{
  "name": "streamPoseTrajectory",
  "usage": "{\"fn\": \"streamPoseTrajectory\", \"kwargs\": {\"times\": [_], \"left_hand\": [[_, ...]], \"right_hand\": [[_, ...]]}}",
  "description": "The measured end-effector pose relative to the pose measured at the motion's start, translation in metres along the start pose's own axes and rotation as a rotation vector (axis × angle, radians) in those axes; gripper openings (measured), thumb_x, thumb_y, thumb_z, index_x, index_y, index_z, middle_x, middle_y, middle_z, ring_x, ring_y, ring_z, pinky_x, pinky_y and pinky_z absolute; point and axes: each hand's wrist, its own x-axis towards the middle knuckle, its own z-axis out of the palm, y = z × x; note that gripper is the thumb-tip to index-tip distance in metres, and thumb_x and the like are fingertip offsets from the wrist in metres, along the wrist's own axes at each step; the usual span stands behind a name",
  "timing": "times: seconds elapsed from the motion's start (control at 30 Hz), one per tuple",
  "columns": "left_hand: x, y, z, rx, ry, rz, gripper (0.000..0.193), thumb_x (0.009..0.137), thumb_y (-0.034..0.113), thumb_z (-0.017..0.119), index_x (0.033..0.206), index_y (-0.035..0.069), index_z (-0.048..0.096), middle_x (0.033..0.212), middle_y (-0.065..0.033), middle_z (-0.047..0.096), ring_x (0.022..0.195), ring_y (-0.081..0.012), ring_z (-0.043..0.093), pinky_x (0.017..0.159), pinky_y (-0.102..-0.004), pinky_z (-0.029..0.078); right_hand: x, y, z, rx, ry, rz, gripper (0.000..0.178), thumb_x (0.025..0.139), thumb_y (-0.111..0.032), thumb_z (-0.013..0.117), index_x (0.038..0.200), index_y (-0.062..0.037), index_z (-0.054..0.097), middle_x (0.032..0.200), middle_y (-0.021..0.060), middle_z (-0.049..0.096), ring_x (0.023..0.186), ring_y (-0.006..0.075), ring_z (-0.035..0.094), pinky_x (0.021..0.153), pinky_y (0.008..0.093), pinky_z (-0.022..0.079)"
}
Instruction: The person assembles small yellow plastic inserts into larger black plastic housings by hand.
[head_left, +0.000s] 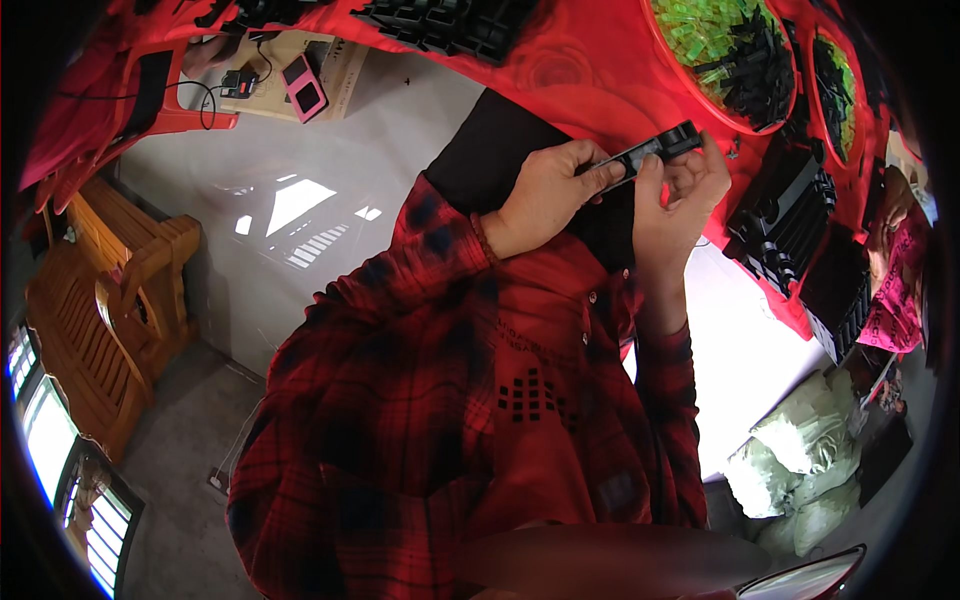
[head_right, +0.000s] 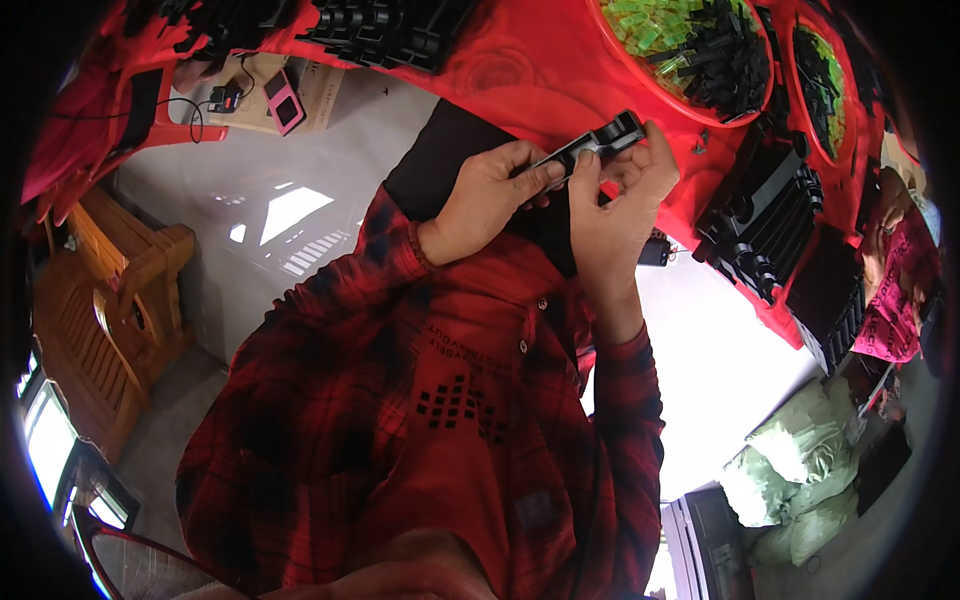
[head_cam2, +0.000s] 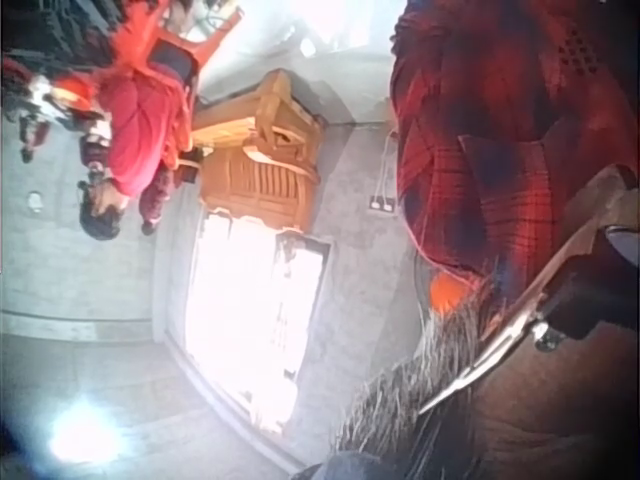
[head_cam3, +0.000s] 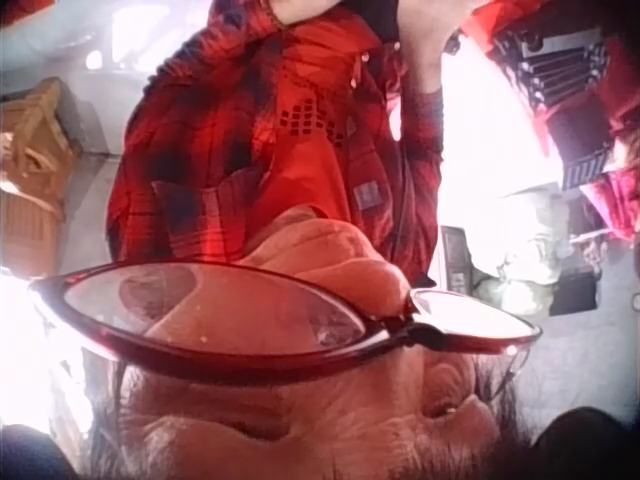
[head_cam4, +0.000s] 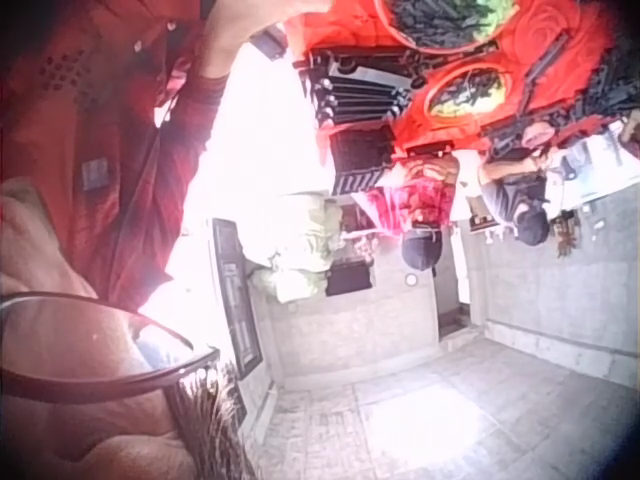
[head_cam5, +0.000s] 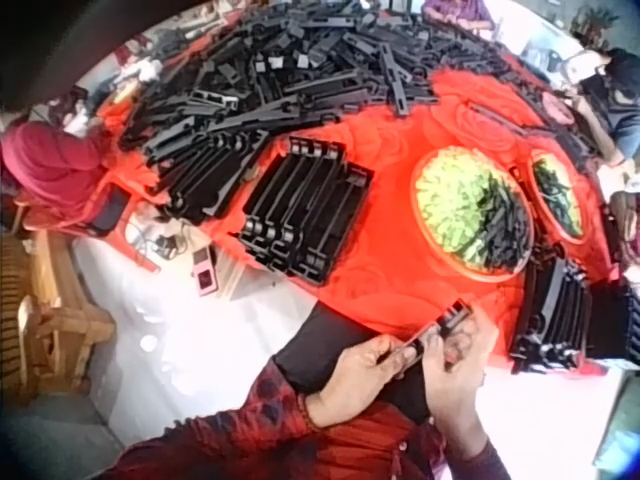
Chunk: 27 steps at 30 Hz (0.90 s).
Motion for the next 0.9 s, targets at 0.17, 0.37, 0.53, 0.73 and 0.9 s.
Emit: {"fn": "streamPoseTrajectory", "kwargs": {"times": [0.17,0.37,0.53,0.73,0.9], "left_hand": [[-0.001,-0.001,0.000,0.060,-0.018,0.086,0.021,0.099,0.020,0.065,0.093,0.000,0.066,0.080,-0.0012,0.065,0.071,-0.0059,0.059,0.062,-0.0229,0.048],[-0.003,0.003,-0.002,0.104,-0.017,0.108,0.027,0.098,0.025,0.067,0.092,-0.001,0.065,0.077,-0.0036,0.063,0.069,-0.0064,0.059,0.061,-0.0244,0.049],[-0.004,-0.002,-0.002,0.089,-0.019,0.149,0.028,0.098,0.026,0.068,0.090,-0.001,0.065,0.076,-0.0017,0.062,0.067,-0.0063,0.058,0.059,-0.0244,0.048],[-0.007,0.003,0.001,-0.007,-0.050,0.070,0.026,0.097,0.025,0.069,0.089,0.001,0.065,0.076,0.0003,0.062,0.067,-0.0051,0.058,0.059,-0.0227,0.047],[-0.005,0.008,0.001,-0.034,-0.078,-0.009,0.025,0.096,0.026,0.070,0.089,0.002,0.065,0.075,0.0011,0.061,0.066,-0.0044,0.057,0.059,-0.0213,0.047]], "right_hand": [[-0.005,-0.003,-0.002,-0.014,0.018,-0.014,0.065,0.088,0.006,0.066,0.141,0.0083,0.029,0.106,0.0126,0.056,0.085,0.0149,0.059,0.077,0.0276,0.049],[-0.010,-0.004,0.001,-0.020,0.012,-0.036,0.065,0.088,0.007,0.066,0.140,0.0092,0.028,0.106,0.0135,0.055,0.086,0.0156,0.059,0.076,0.0284,0.049],[-0.019,-0.003,0.004,-0.062,0.061,-0.189,0.067,0.086,0.009,0.067,0.140,0.0099,0.028,0.107,0.0146,0.054,0.084,0.0168,0.060,0.074,0.0272,0.050],[-0.021,-0.009,0.001,-0.056,0.090,-0.198,0.067,0.085,0.009,0.067,0.139,0.0099,0.028,0.106,0.0144,0.054,0.084,0.0170,0.061,0.073,0.0269,0.051],[-0.021,-0.003,-0.003,-0.076,0.076,-0.132,0.066,0.085,0.008,0.068,0.138,0.0094,0.028,0.106,0.0145,0.055,0.084,0.0167,0.061,0.072,0.0264,0.050]]}}
